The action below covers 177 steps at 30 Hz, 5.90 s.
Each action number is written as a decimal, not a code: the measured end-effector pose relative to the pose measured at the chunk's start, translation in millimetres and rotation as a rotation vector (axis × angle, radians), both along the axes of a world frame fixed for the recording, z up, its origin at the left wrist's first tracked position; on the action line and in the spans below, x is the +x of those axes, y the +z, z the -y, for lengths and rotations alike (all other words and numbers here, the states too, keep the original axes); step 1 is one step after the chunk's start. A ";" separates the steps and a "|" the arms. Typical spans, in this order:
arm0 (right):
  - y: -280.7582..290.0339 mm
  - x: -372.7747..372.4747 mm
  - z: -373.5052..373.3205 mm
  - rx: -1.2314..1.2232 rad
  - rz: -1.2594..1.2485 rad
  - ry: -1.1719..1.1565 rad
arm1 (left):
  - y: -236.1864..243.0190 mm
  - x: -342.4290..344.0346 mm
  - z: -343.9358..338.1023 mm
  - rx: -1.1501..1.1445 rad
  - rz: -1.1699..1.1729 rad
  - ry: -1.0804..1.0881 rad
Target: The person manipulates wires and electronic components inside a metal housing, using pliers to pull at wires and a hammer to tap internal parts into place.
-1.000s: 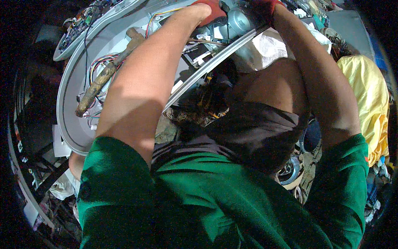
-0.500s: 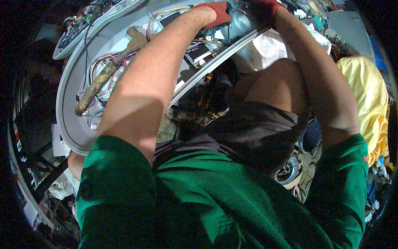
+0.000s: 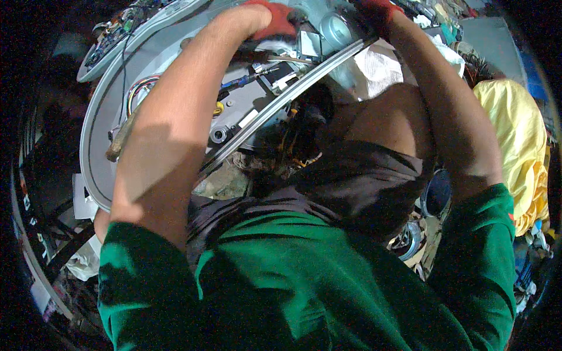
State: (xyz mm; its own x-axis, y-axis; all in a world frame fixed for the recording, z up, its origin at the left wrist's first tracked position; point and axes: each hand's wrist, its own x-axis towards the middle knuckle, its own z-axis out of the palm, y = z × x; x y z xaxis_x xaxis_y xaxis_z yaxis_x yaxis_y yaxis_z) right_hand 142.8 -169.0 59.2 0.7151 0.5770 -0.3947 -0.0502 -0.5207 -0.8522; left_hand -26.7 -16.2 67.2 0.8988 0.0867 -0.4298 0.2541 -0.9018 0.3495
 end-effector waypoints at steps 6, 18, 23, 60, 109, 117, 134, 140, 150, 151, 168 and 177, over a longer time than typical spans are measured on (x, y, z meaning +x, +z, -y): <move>56.1 -44.7 -7.1 0.095 0.733 -0.070 | -33.7 -59.3 3.8 0.283 0.125 -0.058; 59.4 -121.6 -37.9 0.078 1.092 0.856 | 28.5 -77.2 -22.8 0.142 0.222 0.120; 73.9 -111.6 -31.7 0.017 1.054 0.978 | 26.4 -88.6 -5.0 0.050 0.643 0.371; 34.9 -53.2 -59.8 -0.514 0.966 0.845 | -87.3 -47.8 41.3 0.087 0.328 0.287; 16.2 -30.0 -67.2 -0.533 0.936 1.029 | -87.8 -50.6 35.1 0.106 0.323 0.261; 32.9 -44.9 -76.4 -0.670 0.842 1.072 | -88.5 -53.8 30.3 0.066 0.328 0.285; 2.1 -28.0 -66.2 -0.416 0.806 1.073 | -89.7 -56.4 24.5 0.039 0.348 0.248; 27.9 -50.6 -55.3 -0.350 0.865 0.980 | -90.8 -55.3 26.6 0.085 0.350 0.224; 8.2 -40.7 -40.9 -0.152 0.979 1.001 | -83.0 -50.5 30.8 0.003 0.320 0.314; 7.7 -39.2 -42.8 -0.217 0.990 0.995 | -80.8 -50.6 31.4 -0.003 0.326 0.304; 34.5 -69.5 -39.4 -0.257 0.956 1.166 | -101.9 -53.7 27.1 0.150 0.469 0.203; 32.5 -75.4 -40.3 -0.377 0.903 1.082 | -92.2 -53.4 28.7 0.073 0.357 0.197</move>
State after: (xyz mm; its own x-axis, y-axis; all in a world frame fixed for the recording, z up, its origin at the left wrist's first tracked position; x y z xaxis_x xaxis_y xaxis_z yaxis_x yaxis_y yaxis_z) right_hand 67.4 -128.7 91.7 0.0886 0.9492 -0.3019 0.9706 -0.1503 -0.1878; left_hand -80.1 -44.9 -25.1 0.9534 0.2910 -0.0799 0.2989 -0.8737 0.3838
